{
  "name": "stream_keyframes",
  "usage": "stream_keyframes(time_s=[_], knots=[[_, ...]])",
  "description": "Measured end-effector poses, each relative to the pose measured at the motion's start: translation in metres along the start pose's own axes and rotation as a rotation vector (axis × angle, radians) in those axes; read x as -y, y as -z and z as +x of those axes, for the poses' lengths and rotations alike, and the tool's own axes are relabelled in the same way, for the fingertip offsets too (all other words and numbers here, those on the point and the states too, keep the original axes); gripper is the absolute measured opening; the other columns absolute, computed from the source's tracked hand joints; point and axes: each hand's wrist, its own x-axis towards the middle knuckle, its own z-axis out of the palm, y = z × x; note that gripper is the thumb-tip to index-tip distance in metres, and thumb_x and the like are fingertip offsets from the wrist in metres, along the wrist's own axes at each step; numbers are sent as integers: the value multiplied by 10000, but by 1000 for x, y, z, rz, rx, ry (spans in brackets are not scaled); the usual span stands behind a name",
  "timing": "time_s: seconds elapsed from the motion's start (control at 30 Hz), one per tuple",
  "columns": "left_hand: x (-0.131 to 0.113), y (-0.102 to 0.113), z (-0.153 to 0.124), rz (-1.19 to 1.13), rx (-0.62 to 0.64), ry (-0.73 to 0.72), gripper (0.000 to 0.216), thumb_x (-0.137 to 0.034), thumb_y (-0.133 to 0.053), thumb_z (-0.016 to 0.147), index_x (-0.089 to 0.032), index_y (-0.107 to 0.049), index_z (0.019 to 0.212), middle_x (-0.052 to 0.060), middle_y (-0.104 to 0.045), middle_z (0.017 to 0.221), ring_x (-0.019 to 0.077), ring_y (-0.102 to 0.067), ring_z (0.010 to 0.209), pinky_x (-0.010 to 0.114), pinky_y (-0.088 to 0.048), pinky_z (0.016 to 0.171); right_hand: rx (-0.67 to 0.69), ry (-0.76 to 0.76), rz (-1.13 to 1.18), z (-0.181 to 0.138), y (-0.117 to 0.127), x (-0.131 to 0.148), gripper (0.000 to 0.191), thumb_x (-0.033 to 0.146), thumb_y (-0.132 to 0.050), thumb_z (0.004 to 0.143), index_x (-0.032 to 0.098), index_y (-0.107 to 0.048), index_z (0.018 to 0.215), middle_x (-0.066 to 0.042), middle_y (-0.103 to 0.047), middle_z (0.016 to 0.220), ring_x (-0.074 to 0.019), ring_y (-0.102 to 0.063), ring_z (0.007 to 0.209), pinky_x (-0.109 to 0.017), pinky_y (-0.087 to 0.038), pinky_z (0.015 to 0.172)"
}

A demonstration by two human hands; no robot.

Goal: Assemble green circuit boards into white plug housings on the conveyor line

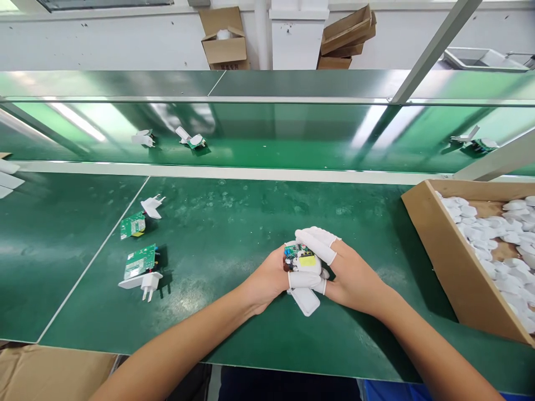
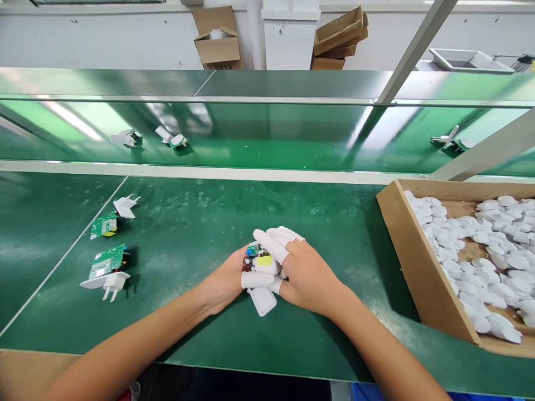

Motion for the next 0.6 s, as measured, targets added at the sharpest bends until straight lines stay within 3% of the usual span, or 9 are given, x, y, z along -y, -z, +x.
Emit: stream_keyframes(time_s=[0.13,0.27,0.4,0.6], knots=[[-1,-1,0,0,-63,2,423,-158,-746,625,-156,-560,1005,61,-681,834,172,-630,699,263,-485,591,-60,-72,-47,0,-4,0,663,251,-554,782,166,-294,1386,-158,-532,1250,-297,-475,1189,-470,-466,924],[-4,0,1,-36,-73,-3,365,-152,-754,608,-155,-562,918,56,-680,829,172,-623,722,261,-485,609,-159,11,-139,-1,-7,-3,579,244,-559,804,154,-369,1344,-158,-594,1161,-311,-502,1162,-490,-460,934],[-2,1,2,-80,-86,-10,396,-143,-767,586,-165,-564,926,43,-677,856,157,-607,735,240,-465,606,-157,102,-176,0,-6,-5,622,261,-518,853,130,-264,1405,-177,-586,1177,-324,-483,1184,-510,-470,915],[0,2,2,-101,-71,-7,445,-175,-767,604,-174,-578,1008,53,-679,891,172,-618,738,246,-452,589,-77,100,-207,2,-2,-3,625,264,-419,906,116,-137,1444,-187,-554,1233,-316,-464,1211,-518,-450,946]])
